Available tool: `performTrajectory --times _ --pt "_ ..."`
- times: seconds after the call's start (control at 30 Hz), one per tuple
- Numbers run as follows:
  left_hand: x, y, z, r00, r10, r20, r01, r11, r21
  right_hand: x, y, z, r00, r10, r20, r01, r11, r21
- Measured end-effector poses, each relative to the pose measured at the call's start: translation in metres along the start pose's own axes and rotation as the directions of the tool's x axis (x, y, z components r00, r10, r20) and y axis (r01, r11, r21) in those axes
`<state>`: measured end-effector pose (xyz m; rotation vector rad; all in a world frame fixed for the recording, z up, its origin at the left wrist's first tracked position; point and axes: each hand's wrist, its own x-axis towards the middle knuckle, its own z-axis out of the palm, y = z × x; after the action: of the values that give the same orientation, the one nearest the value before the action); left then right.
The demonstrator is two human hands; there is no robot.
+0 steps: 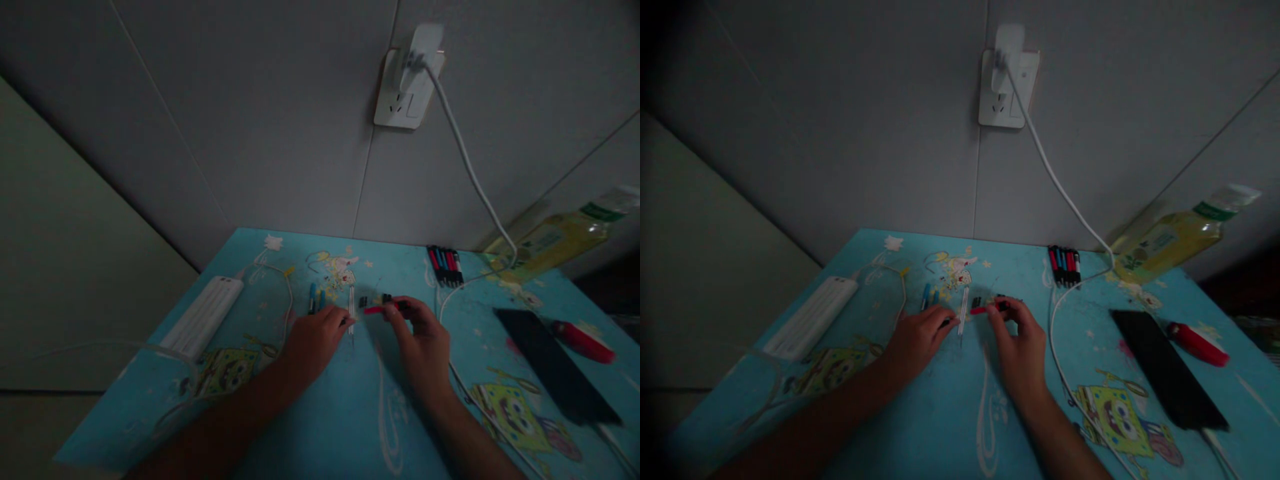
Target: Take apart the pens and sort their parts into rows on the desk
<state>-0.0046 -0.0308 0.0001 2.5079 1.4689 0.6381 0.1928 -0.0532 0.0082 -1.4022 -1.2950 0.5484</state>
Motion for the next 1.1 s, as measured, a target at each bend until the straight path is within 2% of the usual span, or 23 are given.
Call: performTrajectory --times 0.07,0.2,0.27,0.37,0.43,0.57,0.63,0.77,0.87,0.93,1.0,1.1 --pt "0.002 -0.006 0.000 1.000 -0.012 -0.015 0.012 1.000 0.001 -0.001 -0.002 -0.002 0.990 -0.138 0.003 0.138 0.986 -0.089" --pt "0.008 -0.022 -0.006 0.994 -0.086 -0.072 0.089 0.996 0.030 -0.005 -0.003 0.001 0.936 -0.307 0.174 0.332 0.932 -0.145" --pt "0.012 -0.032 -0.011 0.984 -0.130 -0.122 0.136 0.990 0.040 -0.009 -0.001 0.005 0.895 -0.366 0.257 0.409 0.902 -0.140" --pt "0.018 -0.046 -0.018 0.965 -0.196 -0.177 0.208 0.977 0.054 -0.012 0.005 0.015 0.805 -0.445 0.391 0.537 0.828 -0.163" --pt "0.020 -0.052 -0.021 0.954 -0.231 -0.190 0.245 0.968 0.056 -0.012 0.006 0.021 0.760 -0.445 0.474 0.597 0.766 -0.239" --pt "0.020 -0.055 -0.021 0.953 -0.241 -0.182 0.254 0.966 0.054 -0.009 -0.001 0.036 0.692 -0.352 0.630 0.678 0.618 -0.398" --pt "0.019 -0.052 -0.019 0.957 -0.228 -0.178 0.241 0.969 0.052 -0.008 -0.006 0.044 0.674 -0.318 0.667 0.700 0.562 -0.440" --pt "0.017 -0.048 -0.018 0.965 -0.202 -0.166 0.212 0.976 0.045 -0.008 -0.013 0.058 0.698 -0.291 0.654 0.681 0.550 -0.483" --pt "0.017 -0.048 -0.018 0.968 -0.192 -0.162 0.200 0.979 0.035 -0.005 -0.016 0.060 0.695 -0.282 0.661 0.664 0.604 -0.440" --pt "0.016 -0.049 -0.017 0.971 -0.182 -0.155 0.187 0.982 0.022 0.000 -0.018 0.057 0.712 -0.275 0.646 0.623 0.671 -0.401" --pt "0.016 -0.048 -0.015 0.976 -0.162 -0.143 0.164 0.986 0.003 0.010 -0.018 0.053 0.768 -0.260 0.585 0.528 0.775 -0.349" --pt "0.014 -0.043 -0.011 0.984 -0.122 -0.126 0.120 0.992 -0.025 0.032 -0.018 0.052 0.872 -0.161 0.462 0.274 0.943 -0.189"
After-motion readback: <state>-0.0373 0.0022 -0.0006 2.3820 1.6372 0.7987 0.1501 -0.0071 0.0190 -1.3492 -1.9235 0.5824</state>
